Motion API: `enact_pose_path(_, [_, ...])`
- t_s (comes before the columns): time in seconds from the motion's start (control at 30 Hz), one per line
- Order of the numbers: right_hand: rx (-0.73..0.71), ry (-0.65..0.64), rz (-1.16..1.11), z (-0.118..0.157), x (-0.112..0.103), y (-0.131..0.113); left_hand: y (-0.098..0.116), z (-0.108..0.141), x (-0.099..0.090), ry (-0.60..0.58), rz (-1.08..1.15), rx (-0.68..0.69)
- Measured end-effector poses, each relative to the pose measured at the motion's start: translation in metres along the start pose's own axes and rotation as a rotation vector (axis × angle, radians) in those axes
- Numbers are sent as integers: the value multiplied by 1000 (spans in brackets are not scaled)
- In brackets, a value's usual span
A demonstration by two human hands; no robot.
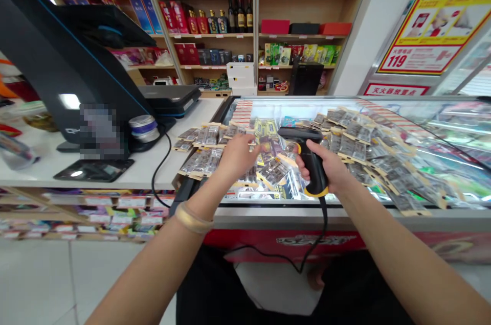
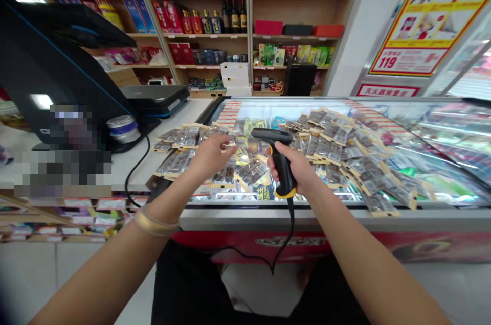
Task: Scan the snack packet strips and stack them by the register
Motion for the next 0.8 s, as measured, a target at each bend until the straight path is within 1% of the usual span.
enact_pose_path(0.07, [-5, 28, -9, 11, -20, 5, 22, 13, 16, -125, -61, 45])
enact_pose_path(0.13, [-3, 40, -17, 20, -36, 12, 37, 24, 27, -210, -147, 65])
enact_pose_path(0.2, [1, 40, -19, 26, -48, 19, 46, 32, 32, -259, -237, 68])
enact_pose_path(0.3, [5, 27, -22, 31, -60, 26, 51, 39, 34, -275, -308, 47])
enact_pose_path(0.37, [6, 19, -32, 32, -65, 28, 51, 40, 34, -251, -265, 3])
enact_pose_path(0.43, [12, 19, -44, 31, -67, 29, 49, 41, 38, -199, -124, -43])
enact_pose_path(0.53, [15, 9, -63, 29, -69, 30, 42, 40, 48, -61, 224, -112])
enact_pose_path(0.6, [6, -10, -68, 27, -71, 32, 37, 40, 57, 35, 457, -195])
enact_pose_path(0.67, [-5, -38, -63, 26, -73, 34, 32, 40, 66, 98, 626, -286])
enact_pose_path(0.73, [-11, -67, -43, 25, -75, 36, 29, 41, 72, 131, 708, -337])
enact_pose_path(0.8, [-19, -90, -9, 25, -76, 38, 27, 41, 74, 157, 734, -356])
Point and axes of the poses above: each hand's wrist, its own z-axis away from the middle knuckle, its own x-axis out of the palm, y = z × x, the point moved 2 cm from there along -z, towards the middle knuckle, and after that the axes turned 11 degrees about y, right-handed, at the moved point
